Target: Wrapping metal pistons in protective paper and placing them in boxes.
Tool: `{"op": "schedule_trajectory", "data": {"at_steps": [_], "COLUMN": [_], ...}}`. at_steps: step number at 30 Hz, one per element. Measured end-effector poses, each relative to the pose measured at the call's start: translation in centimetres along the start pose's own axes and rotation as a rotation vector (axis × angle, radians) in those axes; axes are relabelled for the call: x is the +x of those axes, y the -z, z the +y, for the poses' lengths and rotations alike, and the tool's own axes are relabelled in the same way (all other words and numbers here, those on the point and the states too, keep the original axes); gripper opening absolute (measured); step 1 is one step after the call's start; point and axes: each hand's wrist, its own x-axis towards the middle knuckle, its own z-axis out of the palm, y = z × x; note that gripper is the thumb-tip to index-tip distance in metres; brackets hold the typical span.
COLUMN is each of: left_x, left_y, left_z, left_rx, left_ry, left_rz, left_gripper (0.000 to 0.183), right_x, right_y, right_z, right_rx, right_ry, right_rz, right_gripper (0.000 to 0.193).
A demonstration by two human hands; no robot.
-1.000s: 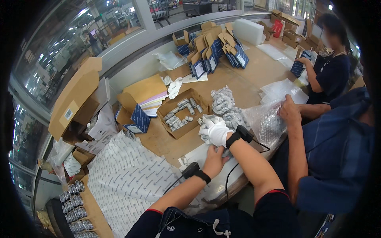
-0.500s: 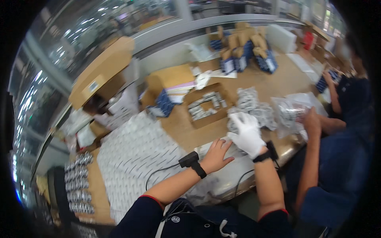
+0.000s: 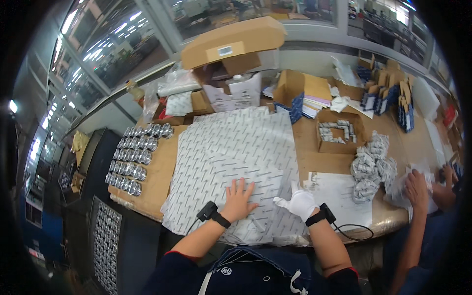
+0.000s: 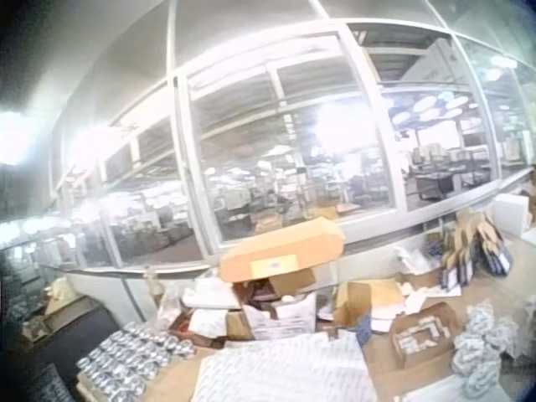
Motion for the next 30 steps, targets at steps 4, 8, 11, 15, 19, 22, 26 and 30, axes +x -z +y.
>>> {"op": "schedule_trajectory", "data": {"at_steps": [4, 8, 11, 15, 19, 22, 26, 30], "left_x": [-3.6, -6.4, -7.4, -8.6, -9.3, -9.8, -10.1, -10.2], "left_y": [-1.3, -2.5, -1.4, 2.1, 2.5, 1.9, 1.4, 2.8], "left_z": [-3.2, -8.8, -12.0, -16.6, -20.5, -21.7, -23.3, -25.7], "left_rx": [-0.18, -0.585, -1.012, -1.662, -1.758, -1.833, -1.88, -2.032], "left_ry": [0.167, 0.209, 0.379, 0.651, 0.652, 0.548, 0.455, 0.47], "left_rz": [-0.029, 0.199, 0.267, 0.189, 0.15, 0.022, -0.08, -0.134], "left_gripper": [0.078, 0.072, 0.071, 0.072, 0.073, 0.076, 0.079, 0.079], "right_x": [1.8, 2.1, 3.4, 4.8, 6.9, 8.2, 6.1, 4.1], "right_y": [-4.8, -8.1, -10.7, -15.3, -17.2, -17.1, -16.4, -15.4], "right_z": [-3.4, -9.4, -13.0, -17.0, -21.5, -20.2, -24.8, -27.9], "right_rx": [-0.352, -0.491, -0.354, 0.554, 1.239, 1.081, 0.998, 0.273], "right_ry": [0.195, 0.308, 0.517, 0.606, 0.032, -0.068, 0.257, 0.763], "right_rz": [-0.097, 0.026, 0.029, 0.091, 0.317, 0.032, 0.061, 0.124], "right_gripper": [0.098, 0.096, 0.094, 0.088, 0.07, 0.058, 0.045, 0.045]}}
